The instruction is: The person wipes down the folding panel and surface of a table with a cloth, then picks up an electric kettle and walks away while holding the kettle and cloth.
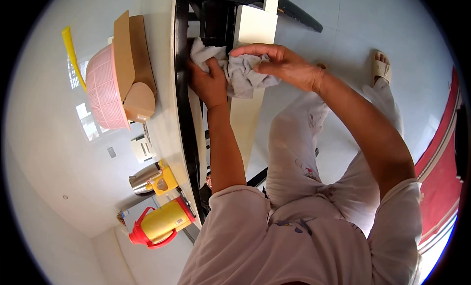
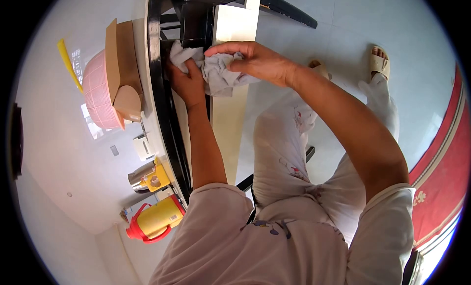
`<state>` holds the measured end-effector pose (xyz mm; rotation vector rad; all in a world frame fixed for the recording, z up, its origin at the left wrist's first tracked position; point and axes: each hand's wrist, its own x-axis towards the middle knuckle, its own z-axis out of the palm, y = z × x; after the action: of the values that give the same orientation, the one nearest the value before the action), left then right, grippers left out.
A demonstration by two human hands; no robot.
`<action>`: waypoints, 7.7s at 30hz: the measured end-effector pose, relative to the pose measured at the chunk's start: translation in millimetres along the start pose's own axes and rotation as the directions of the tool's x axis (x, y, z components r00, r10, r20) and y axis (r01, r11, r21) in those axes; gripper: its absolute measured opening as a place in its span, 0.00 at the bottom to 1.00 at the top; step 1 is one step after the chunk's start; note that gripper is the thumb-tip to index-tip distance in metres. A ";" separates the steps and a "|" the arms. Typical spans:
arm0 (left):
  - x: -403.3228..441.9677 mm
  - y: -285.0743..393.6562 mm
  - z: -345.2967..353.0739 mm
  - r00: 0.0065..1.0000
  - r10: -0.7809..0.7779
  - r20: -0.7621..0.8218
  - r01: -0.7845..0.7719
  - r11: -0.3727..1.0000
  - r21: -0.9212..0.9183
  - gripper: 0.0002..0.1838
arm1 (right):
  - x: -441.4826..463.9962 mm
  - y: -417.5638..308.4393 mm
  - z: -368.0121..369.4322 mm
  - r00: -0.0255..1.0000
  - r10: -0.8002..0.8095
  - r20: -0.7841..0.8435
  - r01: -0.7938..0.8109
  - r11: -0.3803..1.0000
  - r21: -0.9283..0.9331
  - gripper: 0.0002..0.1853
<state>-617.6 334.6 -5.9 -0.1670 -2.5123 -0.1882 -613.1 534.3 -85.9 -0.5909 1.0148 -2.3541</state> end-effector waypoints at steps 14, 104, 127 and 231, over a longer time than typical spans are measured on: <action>-36.4 0.2 -3.9 0.996 -0.020 -0.087 -0.005 0.959 -0.283 0.24 | -2.0 0.6 -4.3 0.998 0.051 -0.023 -0.051 0.999 0.021 0.24; -79.4 44.9 -17.2 0.962 0.003 0.273 -0.009 1.000 0.020 0.35 | 5.2 35.2 13.2 0.963 -0.138 -0.232 0.090 0.975 -0.205 0.28; 88.0 70.1 160.7 0.847 0.509 0.154 -0.524 0.848 0.082 0.15 | 60.8 -15.5 -63.0 0.773 -0.131 -0.621 0.131 0.990 -0.047 0.35; -67.0 -9.6 -24.1 0.923 0.231 0.309 -0.154 0.955 -0.255 0.40 | 152.8 -136.2 10.9 0.444 -0.891 -0.098 0.054 0.136 -0.989 0.16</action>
<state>-551.4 315.8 -26.6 -0.5846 -2.7848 -0.3949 -763.3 517.6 52.6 -0.3696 3.2159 -2.3353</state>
